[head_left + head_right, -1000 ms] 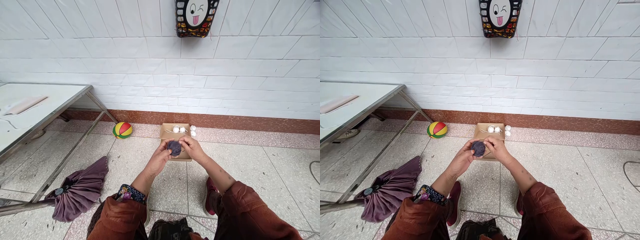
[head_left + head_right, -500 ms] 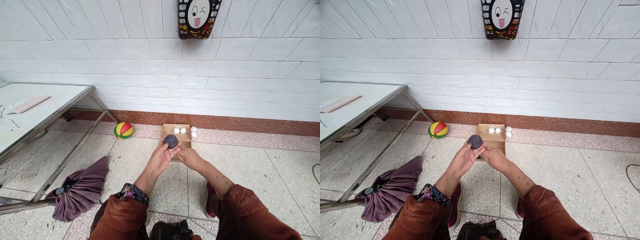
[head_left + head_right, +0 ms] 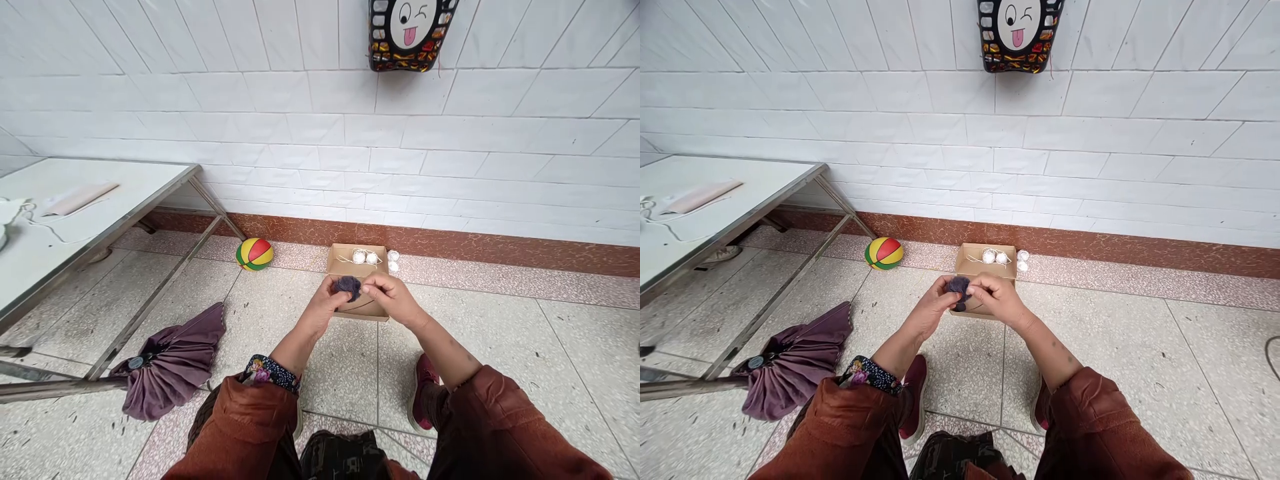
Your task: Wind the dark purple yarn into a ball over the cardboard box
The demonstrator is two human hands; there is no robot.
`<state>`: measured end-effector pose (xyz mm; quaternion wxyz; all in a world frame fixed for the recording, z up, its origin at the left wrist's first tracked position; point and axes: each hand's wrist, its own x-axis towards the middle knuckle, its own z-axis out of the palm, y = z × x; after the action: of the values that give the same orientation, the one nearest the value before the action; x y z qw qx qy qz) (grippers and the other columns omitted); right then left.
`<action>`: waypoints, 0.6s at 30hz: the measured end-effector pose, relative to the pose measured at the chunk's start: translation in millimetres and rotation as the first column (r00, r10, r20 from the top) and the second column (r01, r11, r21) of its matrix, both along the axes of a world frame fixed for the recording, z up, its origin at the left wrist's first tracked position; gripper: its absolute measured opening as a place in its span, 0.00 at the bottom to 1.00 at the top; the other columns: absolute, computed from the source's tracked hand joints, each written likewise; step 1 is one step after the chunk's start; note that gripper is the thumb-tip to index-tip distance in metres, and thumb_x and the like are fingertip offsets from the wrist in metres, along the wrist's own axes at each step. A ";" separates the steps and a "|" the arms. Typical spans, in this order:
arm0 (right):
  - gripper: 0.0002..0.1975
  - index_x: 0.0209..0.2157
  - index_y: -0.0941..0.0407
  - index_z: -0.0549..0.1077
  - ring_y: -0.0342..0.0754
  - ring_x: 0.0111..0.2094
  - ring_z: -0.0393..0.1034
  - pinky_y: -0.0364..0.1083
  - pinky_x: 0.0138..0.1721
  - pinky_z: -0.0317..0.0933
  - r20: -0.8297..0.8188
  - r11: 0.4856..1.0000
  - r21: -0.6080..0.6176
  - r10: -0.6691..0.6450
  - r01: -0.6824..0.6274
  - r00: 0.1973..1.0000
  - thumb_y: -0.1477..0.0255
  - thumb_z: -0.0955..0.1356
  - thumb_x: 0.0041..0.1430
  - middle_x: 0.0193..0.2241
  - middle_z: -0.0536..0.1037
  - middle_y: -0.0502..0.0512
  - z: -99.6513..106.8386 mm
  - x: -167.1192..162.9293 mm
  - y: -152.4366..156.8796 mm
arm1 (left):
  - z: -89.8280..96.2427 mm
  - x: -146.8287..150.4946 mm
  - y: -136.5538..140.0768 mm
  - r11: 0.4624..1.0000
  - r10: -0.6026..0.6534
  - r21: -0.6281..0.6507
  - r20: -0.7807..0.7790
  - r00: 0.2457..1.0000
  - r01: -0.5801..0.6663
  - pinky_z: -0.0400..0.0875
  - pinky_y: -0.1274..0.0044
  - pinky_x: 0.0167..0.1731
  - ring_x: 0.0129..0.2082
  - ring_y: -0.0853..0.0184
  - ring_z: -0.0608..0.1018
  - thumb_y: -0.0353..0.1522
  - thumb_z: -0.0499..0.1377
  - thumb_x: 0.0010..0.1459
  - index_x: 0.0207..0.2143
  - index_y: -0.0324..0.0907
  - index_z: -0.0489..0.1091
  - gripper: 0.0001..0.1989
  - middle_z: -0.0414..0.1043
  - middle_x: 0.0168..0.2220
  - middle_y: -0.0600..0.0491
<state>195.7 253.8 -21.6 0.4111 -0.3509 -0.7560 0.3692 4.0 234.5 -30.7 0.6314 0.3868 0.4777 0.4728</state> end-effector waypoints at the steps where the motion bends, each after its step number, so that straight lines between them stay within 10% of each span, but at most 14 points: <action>1: 0.11 0.32 0.54 0.74 0.45 0.31 0.70 0.44 0.35 0.63 -0.028 0.999 -0.033 -0.015 0.015 0.999 0.65 0.66 0.67 0.29 0.76 0.51 -0.5 1.2 2.5 | 0.3 0.2 -1.7 0.998 -0.066 0.005 -0.014 0.998 0.067 0.61 0.75 0.38 0.37 0.67 0.72 0.30 0.67 0.44 0.40 0.40 0.73 0.18 0.74 0.36 0.54; 7: 0.15 0.27 0.54 0.71 0.44 0.25 0.63 0.43 0.29 0.59 -0.076 0.972 -0.217 -0.114 0.095 0.991 0.58 0.70 0.60 0.23 0.70 0.48 -15.7 2.6 14.8 | 3.1 0.2 -8.9 0.945 -0.291 -0.050 0.323 0.901 0.323 0.66 0.73 0.43 0.41 0.64 0.74 0.30 0.67 0.46 0.43 0.39 0.75 0.19 0.76 0.42 0.48; 12: 0.17 0.27 0.54 0.69 0.45 0.27 0.63 0.44 0.31 0.59 -0.006 0.959 -0.262 -0.118 0.112 0.993 0.58 0.65 0.65 0.24 0.70 0.48 -25.7 -3.0 13.9 | 12.7 -2.4 -10.4 0.957 -0.223 -0.037 0.542 0.810 0.288 0.69 0.71 0.45 0.45 0.63 0.78 0.28 0.65 0.49 0.53 0.48 0.72 0.27 0.75 0.48 0.51; 18: 0.13 0.32 0.54 0.72 0.45 0.28 0.65 0.44 0.33 0.59 0.115 0.979 -0.190 -0.046 0.068 0.992 0.63 0.63 0.67 0.26 0.73 0.49 -30.2 -6.5 8.2 | 11.4 -5.4 -4.7 0.988 -0.056 -0.088 0.560 0.826 0.127 0.70 0.68 0.52 0.46 0.61 0.79 0.26 0.65 0.49 0.43 0.40 0.73 0.17 0.77 0.45 0.49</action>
<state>189.1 262.0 -51.8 0.3433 -0.4305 -0.7276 0.4092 -1.5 229.8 -19.3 0.7873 0.2160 0.2822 0.5039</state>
